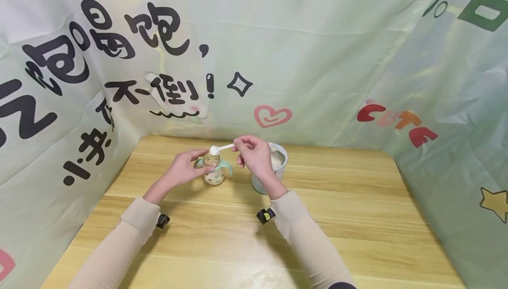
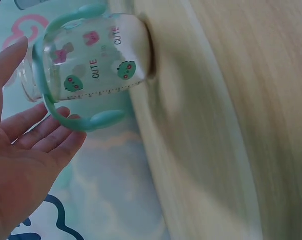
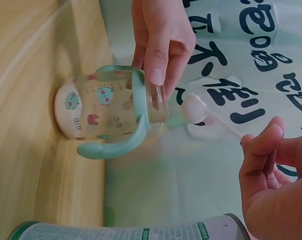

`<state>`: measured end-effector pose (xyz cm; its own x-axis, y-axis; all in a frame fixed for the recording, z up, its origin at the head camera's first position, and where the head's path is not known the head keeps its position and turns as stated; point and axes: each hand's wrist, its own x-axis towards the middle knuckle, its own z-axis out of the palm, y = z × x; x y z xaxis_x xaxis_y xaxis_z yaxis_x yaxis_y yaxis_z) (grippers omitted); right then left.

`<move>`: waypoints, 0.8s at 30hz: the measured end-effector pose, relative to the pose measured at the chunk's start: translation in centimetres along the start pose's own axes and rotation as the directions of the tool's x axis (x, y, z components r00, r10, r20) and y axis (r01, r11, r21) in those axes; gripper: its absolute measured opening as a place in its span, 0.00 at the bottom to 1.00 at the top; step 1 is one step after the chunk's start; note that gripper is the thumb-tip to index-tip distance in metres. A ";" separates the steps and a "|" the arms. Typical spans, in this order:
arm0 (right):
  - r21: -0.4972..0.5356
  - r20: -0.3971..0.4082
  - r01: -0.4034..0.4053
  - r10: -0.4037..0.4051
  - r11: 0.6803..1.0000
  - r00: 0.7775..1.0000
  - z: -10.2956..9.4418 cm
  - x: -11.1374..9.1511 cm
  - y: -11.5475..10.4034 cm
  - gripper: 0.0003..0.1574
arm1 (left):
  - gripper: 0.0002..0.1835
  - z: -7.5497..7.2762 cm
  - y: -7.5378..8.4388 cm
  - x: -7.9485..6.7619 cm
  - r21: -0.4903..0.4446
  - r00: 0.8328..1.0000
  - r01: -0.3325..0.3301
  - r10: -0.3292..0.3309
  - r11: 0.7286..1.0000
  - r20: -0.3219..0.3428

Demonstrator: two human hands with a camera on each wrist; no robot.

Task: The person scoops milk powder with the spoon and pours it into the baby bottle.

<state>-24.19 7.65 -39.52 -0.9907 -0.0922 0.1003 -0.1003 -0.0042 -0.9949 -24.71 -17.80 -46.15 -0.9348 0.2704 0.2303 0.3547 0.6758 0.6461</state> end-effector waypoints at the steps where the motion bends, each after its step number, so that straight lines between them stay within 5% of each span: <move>1: -0.006 0.004 0.000 0.000 1.000 1.000 0.1 0.0 0.1 0.15 | 0.41 0.1 -0.1 0.0 0.003 1.000 0.001 -0.001 1.000 0.000; 24: -0.180 0.113 0.087 -0.067 0.980 0.991 1.1 -0.6 1.1 0.10 | 0.38 0.6 0.0 -0.1 -0.007 1.000 0.028 -0.028 1.000 -0.010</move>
<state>-23.61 6.64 -40.63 -0.9650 -0.2032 0.1659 -0.2011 0.1669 -0.9653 -24.57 -17.45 -46.60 -0.9446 0.2443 0.2191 0.3280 0.6786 0.6572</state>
